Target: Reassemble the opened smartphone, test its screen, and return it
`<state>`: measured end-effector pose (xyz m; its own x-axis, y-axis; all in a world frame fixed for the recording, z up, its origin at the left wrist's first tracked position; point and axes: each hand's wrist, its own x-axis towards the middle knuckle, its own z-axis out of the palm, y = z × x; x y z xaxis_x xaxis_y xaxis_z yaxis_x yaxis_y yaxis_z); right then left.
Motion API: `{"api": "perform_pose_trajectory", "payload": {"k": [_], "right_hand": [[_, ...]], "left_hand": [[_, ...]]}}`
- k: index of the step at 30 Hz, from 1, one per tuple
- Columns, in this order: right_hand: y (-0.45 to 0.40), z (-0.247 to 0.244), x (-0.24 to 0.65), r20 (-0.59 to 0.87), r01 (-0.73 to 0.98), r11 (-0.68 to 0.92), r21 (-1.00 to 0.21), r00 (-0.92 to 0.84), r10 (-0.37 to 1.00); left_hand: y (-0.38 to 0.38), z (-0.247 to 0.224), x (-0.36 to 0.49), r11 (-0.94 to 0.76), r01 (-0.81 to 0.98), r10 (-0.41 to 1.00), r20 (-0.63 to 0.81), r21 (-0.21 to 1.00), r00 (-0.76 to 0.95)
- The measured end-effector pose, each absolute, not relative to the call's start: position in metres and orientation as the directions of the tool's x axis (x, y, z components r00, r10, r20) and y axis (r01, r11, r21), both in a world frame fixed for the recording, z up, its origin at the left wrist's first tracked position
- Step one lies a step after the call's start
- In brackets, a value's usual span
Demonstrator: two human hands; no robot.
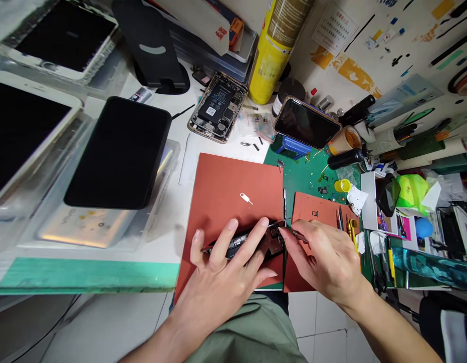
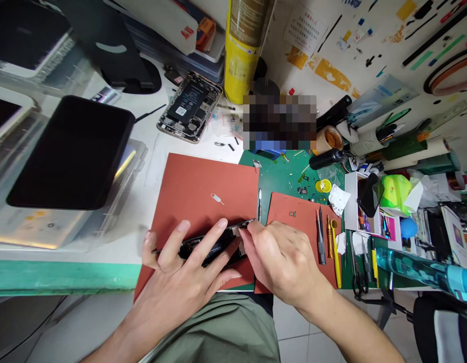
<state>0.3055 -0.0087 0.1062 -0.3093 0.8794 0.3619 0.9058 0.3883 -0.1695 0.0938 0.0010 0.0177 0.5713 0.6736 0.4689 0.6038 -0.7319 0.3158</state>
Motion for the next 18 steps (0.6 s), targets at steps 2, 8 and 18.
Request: {"api": "perform_pose_trajectory", "payload": {"k": [2, 8, 18], "right_hand": [[-0.0076, 0.1061, 0.3057, 0.354, 0.902, 0.388, -0.187, -0.306, 0.884], [-0.007, 0.1034, 0.308, 0.351, 0.902, 0.386, -0.195, -0.303, 0.886], [-0.0085, 0.1036, 0.3113, 0.334, 0.889, 0.398, -0.225, -0.313, 0.889]], "left_hand": [[0.0009, 0.0173, 0.0939, -0.73, 0.607, 0.675, 0.464, 0.313, 0.573], [0.0007, 0.0156, 0.0941, -0.737, 0.606, 0.666, 0.474, 0.299, 0.576], [0.0004, 0.0157, 0.0941, -0.733, 0.602, 0.674, 0.461, 0.317, 0.578]]}}
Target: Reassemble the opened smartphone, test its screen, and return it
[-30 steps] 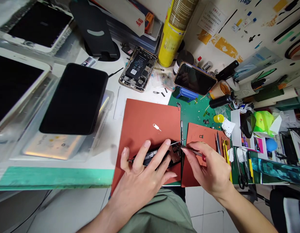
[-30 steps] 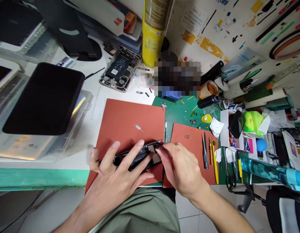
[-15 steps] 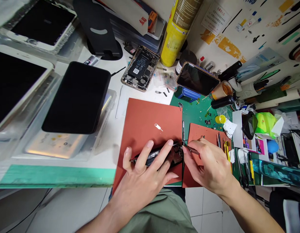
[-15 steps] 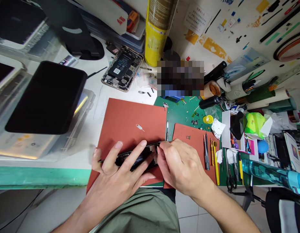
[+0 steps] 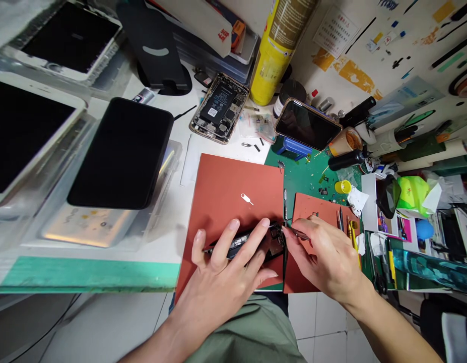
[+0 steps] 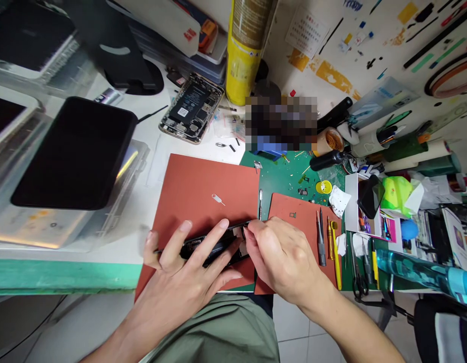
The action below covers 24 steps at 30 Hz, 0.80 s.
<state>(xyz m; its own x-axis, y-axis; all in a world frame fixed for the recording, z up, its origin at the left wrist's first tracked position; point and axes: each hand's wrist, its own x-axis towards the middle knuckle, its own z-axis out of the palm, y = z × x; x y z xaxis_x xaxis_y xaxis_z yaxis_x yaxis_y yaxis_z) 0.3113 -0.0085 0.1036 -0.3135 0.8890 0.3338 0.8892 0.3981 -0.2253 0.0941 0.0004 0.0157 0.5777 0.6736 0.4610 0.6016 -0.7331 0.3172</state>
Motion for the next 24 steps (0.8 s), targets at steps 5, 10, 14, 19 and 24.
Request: {"api": "perform_pose_trajectory", "payload": {"k": [5, 10, 14, 19, 24], "right_hand": [[-0.023, 0.116, 0.308, 0.405, 0.902, 0.314, -0.295, -0.18, 0.896], [-0.03, 0.113, 0.301, 0.397, 0.873, 0.319, -0.369, -0.162, 0.903], [-0.026, 0.104, 0.301, 0.39, 0.877, 0.322, -0.356, -0.174, 0.904], [-0.025, 0.103, 0.301, 0.379, 0.877, 0.322, -0.356, -0.179, 0.908], [-0.026, 0.102, 0.302, 0.365, 0.882, 0.321, -0.347, -0.188, 0.912]], "left_hand": [[0.0, 0.016, 0.094, -0.725, 0.604, 0.684, 0.446, 0.331, 0.577], [0.0, 0.017, 0.094, -0.725, 0.602, 0.685, 0.445, 0.335, 0.577], [0.0, 0.016, 0.094, -0.731, 0.604, 0.677, 0.454, 0.318, 0.58], [0.0, 0.016, 0.094, -0.726, 0.607, 0.683, 0.446, 0.324, 0.579], [0.0, 0.017, 0.094, -0.728, 0.603, 0.681, 0.448, 0.326, 0.579]]}}
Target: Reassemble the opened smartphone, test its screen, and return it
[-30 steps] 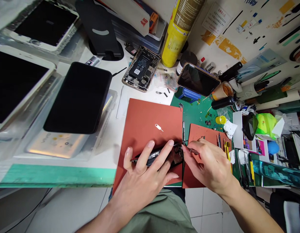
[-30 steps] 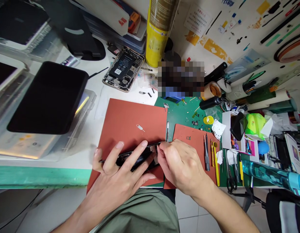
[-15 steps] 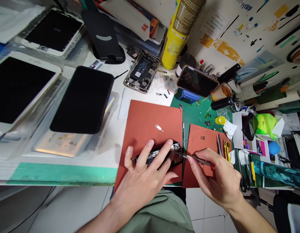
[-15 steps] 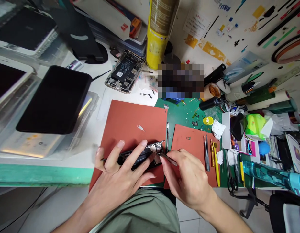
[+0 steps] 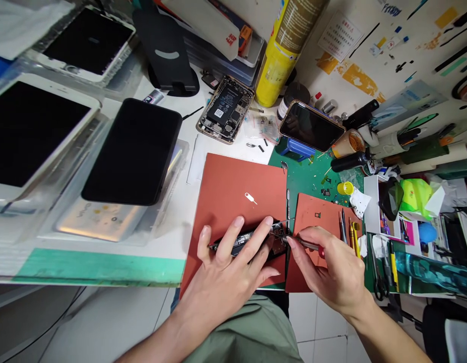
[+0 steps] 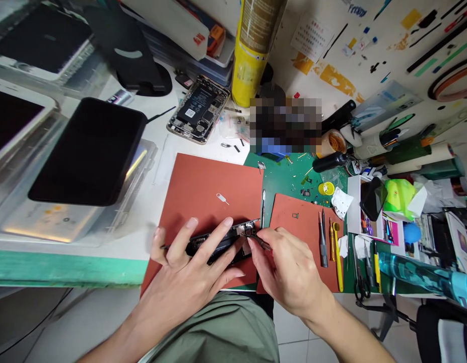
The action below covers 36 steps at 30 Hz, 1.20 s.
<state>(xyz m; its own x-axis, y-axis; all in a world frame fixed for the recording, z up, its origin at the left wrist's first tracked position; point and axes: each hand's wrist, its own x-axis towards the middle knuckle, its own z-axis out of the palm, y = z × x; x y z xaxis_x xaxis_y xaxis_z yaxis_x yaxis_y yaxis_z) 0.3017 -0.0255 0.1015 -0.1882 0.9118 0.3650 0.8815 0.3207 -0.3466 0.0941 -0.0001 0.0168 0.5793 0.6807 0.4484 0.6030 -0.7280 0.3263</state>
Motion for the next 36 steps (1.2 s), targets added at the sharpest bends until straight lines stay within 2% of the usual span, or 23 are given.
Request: {"api": "perform_pose_trajectory", "payload": {"k": [10, 16, 23, 36], "right_hand": [[-0.027, 0.101, 0.302, 0.346, 0.863, 0.334, -0.379, -0.203, 0.916], [-0.026, 0.108, 0.301, 0.285, 0.882, 0.34, -0.327, -0.252, 0.925], [-0.022, 0.106, 0.298, 0.324, 0.887, 0.381, -0.262, -0.291, 0.9], [-0.019, 0.106, 0.297, 0.325, 0.868, 0.407, -0.285, -0.312, 0.893]], "left_hand": [[0.0, 0.016, 0.094, -0.72, 0.601, 0.69, 0.448, 0.347, 0.568], [0.0, 0.018, 0.093, -0.72, 0.603, 0.691, 0.438, 0.344, 0.575], [0.0, 0.018, 0.093, -0.725, 0.6, 0.685, 0.442, 0.339, 0.579], [0.0, 0.015, 0.092, -0.728, 0.595, 0.681, 0.46, 0.34, 0.57]]}}
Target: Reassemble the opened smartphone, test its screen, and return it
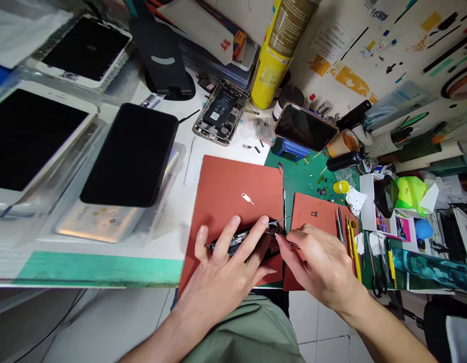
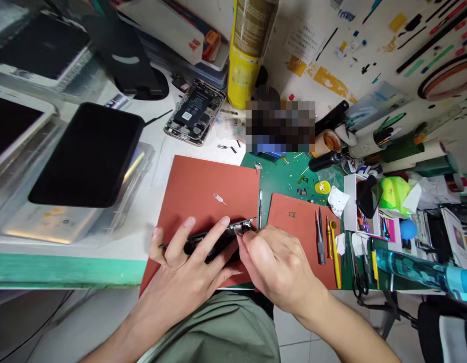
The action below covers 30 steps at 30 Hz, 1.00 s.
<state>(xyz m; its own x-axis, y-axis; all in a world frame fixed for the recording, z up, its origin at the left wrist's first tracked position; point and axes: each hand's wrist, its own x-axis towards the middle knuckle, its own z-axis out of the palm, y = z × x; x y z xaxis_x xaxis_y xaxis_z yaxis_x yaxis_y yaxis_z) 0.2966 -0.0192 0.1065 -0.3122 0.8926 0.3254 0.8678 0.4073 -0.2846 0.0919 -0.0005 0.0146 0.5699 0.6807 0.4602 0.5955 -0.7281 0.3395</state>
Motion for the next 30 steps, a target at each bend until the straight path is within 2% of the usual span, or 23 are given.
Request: {"api": "perform_pose_trajectory", "payload": {"k": [3, 5, 8, 10, 11, 13, 16, 18, 21, 22, 24, 27, 30], "right_hand": [[-0.036, 0.115, 0.3, 0.38, 0.87, 0.361, -0.335, -0.226, 0.897], [-0.057, 0.116, 0.306, 0.483, 0.894, 0.258, -0.368, -0.053, 0.874], [-0.091, 0.101, 0.32, 0.578, 0.899, -0.027, -0.437, 0.304, 0.758], [-0.106, 0.08, 0.331, 0.54, 0.844, -0.21, -0.494, 0.487, 0.686], [-0.11, 0.068, 0.336, 0.538, 0.835, -0.273, -0.477, 0.524, 0.661], [-0.113, 0.044, 0.345, 0.57, 0.871, -0.337, -0.357, 0.489, 0.661], [-0.109, 0.018, 0.354, 0.59, 0.917, -0.336, -0.215, 0.396, 0.704], [-0.106, 0.014, 0.357, 0.583, 0.921, -0.321, -0.22, 0.387, 0.714], [-0.098, 0.026, 0.351, 0.581, 0.927, -0.29, -0.239, 0.376, 0.722], [-0.094, 0.033, 0.346, 0.562, 0.926, -0.254, -0.279, 0.372, 0.739], [-0.079, 0.049, 0.334, 0.469, 0.888, -0.136, -0.438, 0.355, 0.808], [-0.048, 0.066, 0.313, 0.298, 0.702, 0.031, -0.711, 0.261, 0.918], [-0.02, 0.071, 0.297, 0.286, 0.597, 0.132, -0.791, 0.17, 0.943]], "left_hand": [[0.0, 0.014, 0.092, -0.73, 0.593, 0.678, 0.473, 0.339, 0.563], [0.001, 0.014, 0.093, -0.731, 0.586, 0.677, 0.475, 0.35, 0.561], [0.001, 0.015, 0.093, -0.72, 0.58, 0.692, 0.453, 0.381, 0.562], [0.001, 0.015, 0.093, -0.711, 0.577, 0.703, 0.444, 0.402, 0.556], [0.002, 0.014, 0.092, -0.708, 0.576, 0.705, 0.445, 0.409, 0.552], [0.003, 0.013, 0.091, -0.716, 0.569, 0.697, 0.461, 0.404, 0.55], [0.007, 0.012, 0.087, -0.769, 0.547, 0.634, 0.492, 0.329, 0.596], [0.01, 0.012, 0.086, -0.791, 0.54, 0.604, 0.503, 0.286, 0.618], [0.01, 0.013, 0.085, -0.787, 0.546, 0.609, 0.5, 0.285, 0.616], [0.009, 0.014, 0.086, -0.782, 0.549, 0.616, 0.499, 0.294, 0.609], [0.007, 0.016, 0.087, -0.761, 0.564, 0.643, 0.488, 0.321, 0.59], [0.005, 0.02, 0.088, -0.757, 0.571, 0.649, 0.47, 0.319, 0.598], [0.006, 0.022, 0.086, -0.785, 0.555, 0.614, 0.464, 0.275, 0.639]]}}
